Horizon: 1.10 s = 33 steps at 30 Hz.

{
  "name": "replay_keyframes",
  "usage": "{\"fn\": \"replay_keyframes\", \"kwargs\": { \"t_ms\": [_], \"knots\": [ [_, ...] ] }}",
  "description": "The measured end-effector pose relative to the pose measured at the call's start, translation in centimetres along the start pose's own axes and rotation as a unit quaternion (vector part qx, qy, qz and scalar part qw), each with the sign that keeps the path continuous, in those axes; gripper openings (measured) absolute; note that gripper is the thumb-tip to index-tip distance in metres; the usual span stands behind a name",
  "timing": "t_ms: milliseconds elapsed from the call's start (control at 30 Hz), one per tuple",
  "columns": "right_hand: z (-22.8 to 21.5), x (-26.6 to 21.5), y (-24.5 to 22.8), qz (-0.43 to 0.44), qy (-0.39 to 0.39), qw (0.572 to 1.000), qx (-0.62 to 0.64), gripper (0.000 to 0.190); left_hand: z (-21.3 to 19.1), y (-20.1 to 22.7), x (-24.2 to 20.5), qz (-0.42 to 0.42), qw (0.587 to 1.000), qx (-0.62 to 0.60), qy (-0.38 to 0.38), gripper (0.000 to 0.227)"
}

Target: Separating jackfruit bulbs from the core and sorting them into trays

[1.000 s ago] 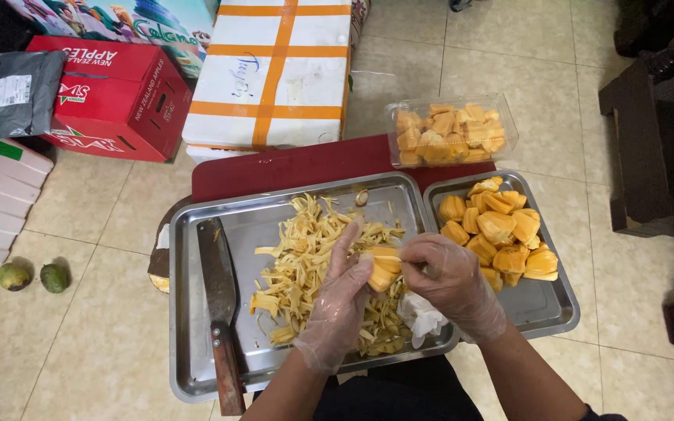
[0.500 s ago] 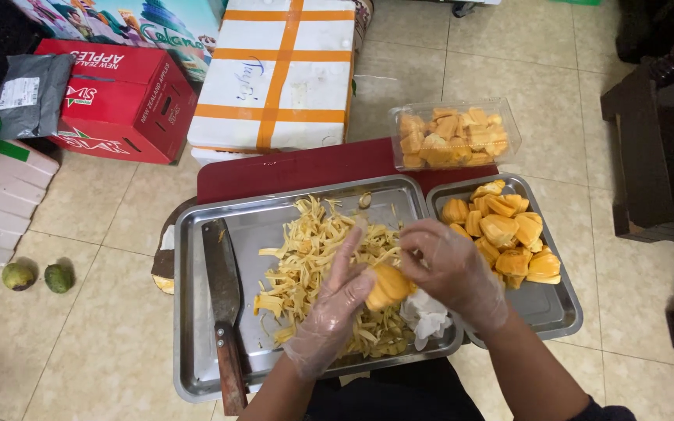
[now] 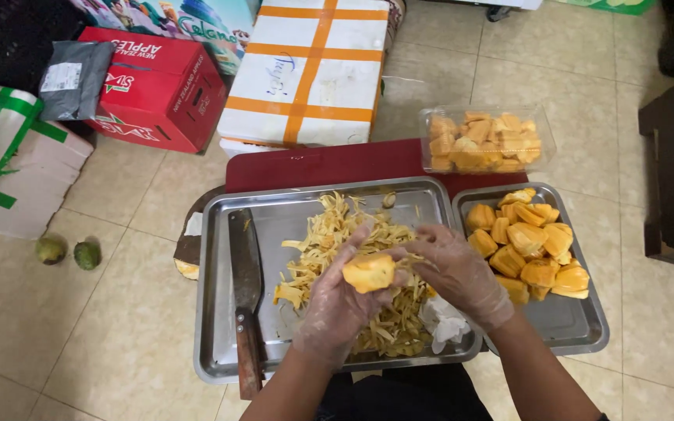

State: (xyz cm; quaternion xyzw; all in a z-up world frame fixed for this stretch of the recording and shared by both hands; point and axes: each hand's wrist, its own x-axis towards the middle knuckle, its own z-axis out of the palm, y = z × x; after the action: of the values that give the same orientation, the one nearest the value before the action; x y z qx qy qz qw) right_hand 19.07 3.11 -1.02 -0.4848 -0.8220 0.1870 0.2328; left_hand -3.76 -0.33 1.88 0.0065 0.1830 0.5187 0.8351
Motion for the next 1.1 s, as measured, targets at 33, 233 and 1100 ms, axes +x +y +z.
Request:
{"fn": "replay_keyframes", "kwargs": {
  "t_ms": [33,233,1100],
  "knots": [
    [0.1,-0.1,0.3,0.007,-0.016,1.000,-0.005,0.029,-0.2,0.0,0.1,0.001,1.000,0.005,-0.004,0.045],
    [-1.2,0.6,-0.8,-0.036,0.059,0.997,-0.015,0.021,-1.0,0.1,0.9,-0.047,0.996,-0.047,0.058,0.061],
    [-1.8,0.6,-5.2,0.161,-0.071,0.971,0.160,0.113,1.1,0.1,0.7,0.008,0.960,0.029,0.279,0.056]
  ]
}}
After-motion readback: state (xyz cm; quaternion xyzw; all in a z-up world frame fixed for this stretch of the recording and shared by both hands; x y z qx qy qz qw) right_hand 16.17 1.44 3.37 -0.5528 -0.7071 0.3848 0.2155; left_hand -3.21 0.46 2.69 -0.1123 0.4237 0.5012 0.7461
